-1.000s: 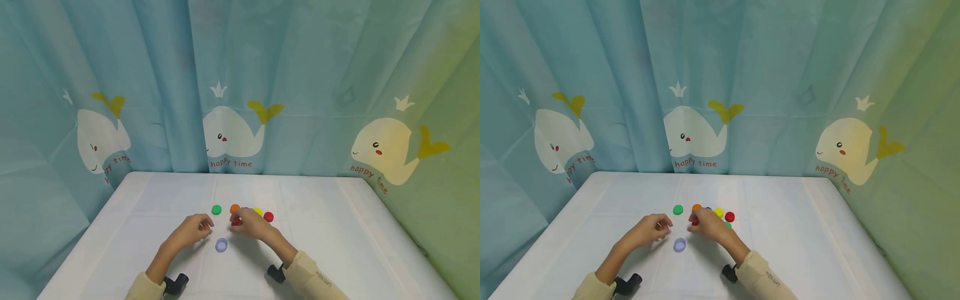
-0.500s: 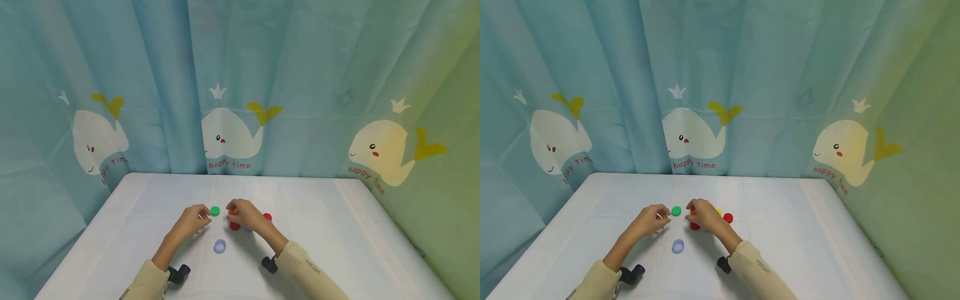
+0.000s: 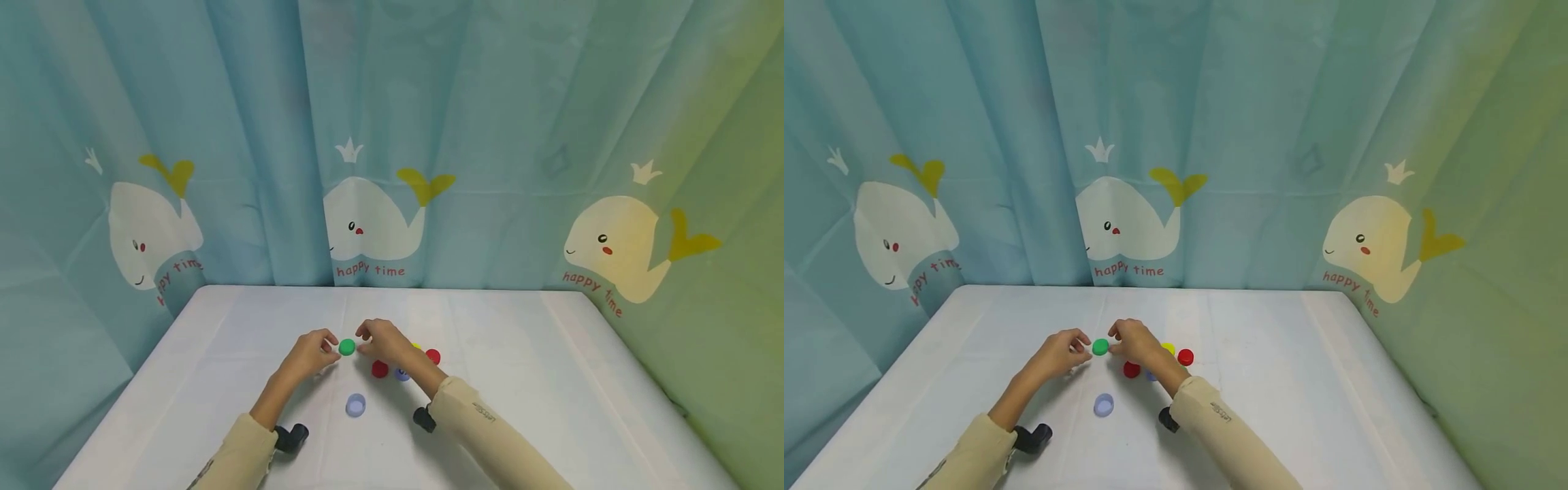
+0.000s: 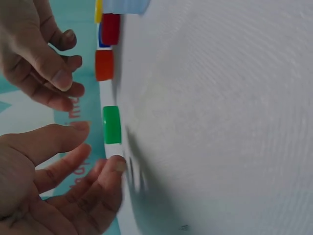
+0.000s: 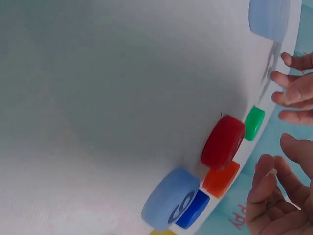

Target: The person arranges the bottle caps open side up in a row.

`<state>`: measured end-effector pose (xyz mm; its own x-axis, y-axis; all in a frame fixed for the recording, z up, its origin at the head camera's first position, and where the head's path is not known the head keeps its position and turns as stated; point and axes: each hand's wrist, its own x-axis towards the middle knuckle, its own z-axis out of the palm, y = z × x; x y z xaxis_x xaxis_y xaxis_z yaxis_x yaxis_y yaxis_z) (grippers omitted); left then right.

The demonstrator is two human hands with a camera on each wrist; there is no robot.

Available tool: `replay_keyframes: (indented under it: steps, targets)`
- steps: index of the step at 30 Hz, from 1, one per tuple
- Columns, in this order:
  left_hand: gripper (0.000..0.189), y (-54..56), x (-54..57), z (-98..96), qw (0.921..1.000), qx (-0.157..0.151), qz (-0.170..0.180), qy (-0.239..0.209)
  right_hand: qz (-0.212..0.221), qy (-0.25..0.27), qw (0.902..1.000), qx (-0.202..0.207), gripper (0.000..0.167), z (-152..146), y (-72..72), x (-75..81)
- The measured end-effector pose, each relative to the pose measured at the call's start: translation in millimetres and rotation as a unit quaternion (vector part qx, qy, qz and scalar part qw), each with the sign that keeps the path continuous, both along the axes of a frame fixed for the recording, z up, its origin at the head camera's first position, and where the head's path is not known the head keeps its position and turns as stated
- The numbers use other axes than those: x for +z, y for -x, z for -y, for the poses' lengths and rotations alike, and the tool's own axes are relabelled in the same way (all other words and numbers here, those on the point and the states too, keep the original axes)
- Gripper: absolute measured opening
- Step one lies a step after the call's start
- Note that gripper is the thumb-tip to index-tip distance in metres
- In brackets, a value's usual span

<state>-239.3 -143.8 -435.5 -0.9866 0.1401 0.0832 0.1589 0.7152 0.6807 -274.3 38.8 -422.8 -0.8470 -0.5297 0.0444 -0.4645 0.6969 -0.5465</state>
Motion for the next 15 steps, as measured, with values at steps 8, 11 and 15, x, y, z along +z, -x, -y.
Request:
replay_keyframes:
  steps: [8,11,15]
  targets:
    - [0.023,5.2,-4.2,0.0,1.0,-0.002,0.006,0.001,0.009,-0.029,0.9995,-0.007,0.026,9.0,-0.1,-2.6]
    - [0.025,6.1,-3.1,-0.4,0.9998,-0.004,0.02,-0.002,0.005,-0.03,0.9995,-0.008,0.026,11.7,0.3,-2.8]
    - [0.028,7.2,-2.3,-0.8,0.9993,0.002,0.036,0.011,-0.005,-0.027,0.9996,-0.001,0.025,16.4,0.9,-2.3]
